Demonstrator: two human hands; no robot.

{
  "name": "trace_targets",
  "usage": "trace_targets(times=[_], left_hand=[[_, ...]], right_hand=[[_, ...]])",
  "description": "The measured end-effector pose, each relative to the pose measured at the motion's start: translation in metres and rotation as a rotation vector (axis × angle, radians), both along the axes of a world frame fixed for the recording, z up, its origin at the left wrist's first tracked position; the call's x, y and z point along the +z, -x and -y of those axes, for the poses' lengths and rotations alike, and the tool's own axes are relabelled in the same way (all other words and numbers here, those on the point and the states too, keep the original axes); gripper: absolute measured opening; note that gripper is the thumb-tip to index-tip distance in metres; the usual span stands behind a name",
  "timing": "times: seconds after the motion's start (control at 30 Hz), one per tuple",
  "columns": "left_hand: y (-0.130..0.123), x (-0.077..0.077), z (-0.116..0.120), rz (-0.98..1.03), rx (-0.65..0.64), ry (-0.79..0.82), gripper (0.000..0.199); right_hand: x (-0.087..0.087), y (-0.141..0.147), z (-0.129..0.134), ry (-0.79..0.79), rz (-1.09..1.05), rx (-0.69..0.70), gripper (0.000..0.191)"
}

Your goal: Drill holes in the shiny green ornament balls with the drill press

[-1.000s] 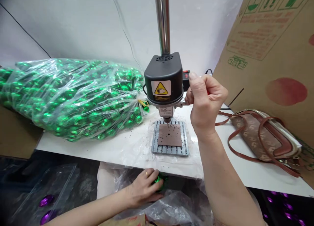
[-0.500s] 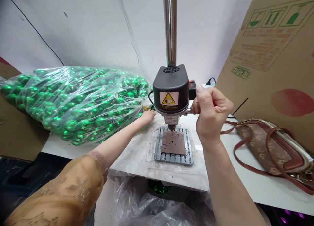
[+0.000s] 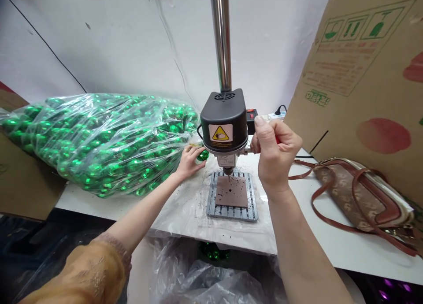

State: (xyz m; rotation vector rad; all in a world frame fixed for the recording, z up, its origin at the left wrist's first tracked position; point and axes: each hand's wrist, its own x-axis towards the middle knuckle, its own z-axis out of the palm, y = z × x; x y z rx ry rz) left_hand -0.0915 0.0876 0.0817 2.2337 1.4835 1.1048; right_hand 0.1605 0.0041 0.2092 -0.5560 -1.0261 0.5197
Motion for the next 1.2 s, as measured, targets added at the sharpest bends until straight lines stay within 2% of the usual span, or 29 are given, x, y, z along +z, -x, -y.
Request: trace_targets(times=[0.07, 0.17, 0.23, 0.3, 0.37, 0.53, 0.73, 0.93, 1.03, 1.2], left_hand=[[-0.001, -0.002, 0.025, 0.390, 0.021, 0.109, 0.043], [-0.009, -0.010, 0.057, 0.967, -0.074, 0.575, 0.045], [-0.017, -0.015, 0.072, 1.204, -0.154, 0.825, 0.047], [-0.025, -0.020, 0.082, 1.311, -0.186, 0.911, 0.049], [-0.032, -0.022, 0.088, 1.317, -0.183, 0.887, 0.055], [-0.042, -0.022, 0.096, 1.101, -0.162, 0.801, 0.070], [-0.050, -0.023, 0.096, 1.062, -0.228, 0.793, 0.065], [-0.057, -0.032, 0.087, 0.889, -0.124, 0.609, 0.057], [-0.059, -0.037, 0.082, 0.871, -0.073, 0.521, 0.059], [-0.059, -0.039, 0.078, 0.882, -0.199, 0.570, 0.061]], right_hand=[[0.000, 0.000, -0.001, 0.000, 0.003, 0.002, 0.048], [0.000, 0.000, -0.001, -0.015, 0.010, -0.011, 0.047], [0.000, 0.001, -0.001, -0.023, 0.012, -0.022, 0.046], [0.000, 0.001, -0.001, -0.024, 0.008, -0.019, 0.046], [0.000, 0.000, 0.000, -0.026, 0.007, -0.009, 0.046], [0.000, 0.000, -0.001, -0.013, 0.027, -0.007, 0.049], [-0.002, 0.000, -0.001, -0.019, 0.018, -0.022, 0.049], [-0.003, 0.000, -0.002, -0.031, 0.024, -0.025, 0.050], [-0.003, 0.001, -0.002, -0.044, 0.003, -0.022, 0.048], [-0.002, 0.001, -0.001, -0.011, 0.031, -0.059, 0.053]])
